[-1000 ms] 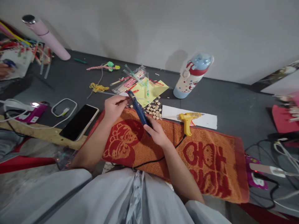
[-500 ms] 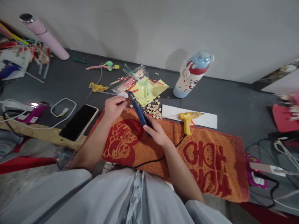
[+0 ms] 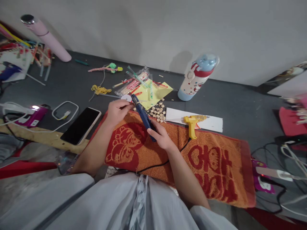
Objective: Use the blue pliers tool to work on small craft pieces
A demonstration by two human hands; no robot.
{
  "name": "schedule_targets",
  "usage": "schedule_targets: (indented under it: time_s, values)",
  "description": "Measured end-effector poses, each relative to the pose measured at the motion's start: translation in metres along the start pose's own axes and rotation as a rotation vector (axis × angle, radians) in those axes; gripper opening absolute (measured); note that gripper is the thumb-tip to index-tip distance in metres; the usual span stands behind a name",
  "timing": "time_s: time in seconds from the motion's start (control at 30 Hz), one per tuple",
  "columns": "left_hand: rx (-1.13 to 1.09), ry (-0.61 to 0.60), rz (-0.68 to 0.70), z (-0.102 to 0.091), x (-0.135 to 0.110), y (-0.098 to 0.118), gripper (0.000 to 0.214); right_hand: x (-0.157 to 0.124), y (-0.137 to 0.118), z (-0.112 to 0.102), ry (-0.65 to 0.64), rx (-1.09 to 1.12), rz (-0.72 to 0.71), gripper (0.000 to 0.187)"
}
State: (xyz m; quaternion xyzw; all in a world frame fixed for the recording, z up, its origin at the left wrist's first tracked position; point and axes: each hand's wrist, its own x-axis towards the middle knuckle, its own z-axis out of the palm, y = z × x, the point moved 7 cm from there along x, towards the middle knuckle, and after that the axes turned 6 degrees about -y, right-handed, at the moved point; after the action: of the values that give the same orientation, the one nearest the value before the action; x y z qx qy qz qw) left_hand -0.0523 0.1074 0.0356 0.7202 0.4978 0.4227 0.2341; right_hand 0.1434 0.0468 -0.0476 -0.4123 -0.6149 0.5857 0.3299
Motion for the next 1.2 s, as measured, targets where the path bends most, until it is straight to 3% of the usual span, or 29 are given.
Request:
schedule_targets:
  time_s: [0.5,0.77,0.93,1.07,1.2]
  values:
    - [0.021,0.025,-0.084,0.008,-0.006,-0.009,0.018,0.005,-0.002,0.005,-0.021,0.101,0.031,0.056]
    - [-0.024,-0.069,-0.136,0.002,-0.007,0.001,0.031,0.006,-0.008,0.008,0.042,0.256,0.014,0.056]
    - [-0.398,0.0,-0.303,-0.002,-0.012,-0.004,0.038,0.007,-0.021,0.015,0.039,0.378,-0.026,0.046]
    - [-0.748,0.109,-0.552,0.006,-0.021,-0.016,0.035,0.008,-0.025,0.014,0.116,0.424,-0.017,0.045]
    - [-0.834,-0.001,-0.663,0.026,-0.029,-0.012,0.025,0.011,-0.028,0.014,0.167,0.447,-0.051,0.042]
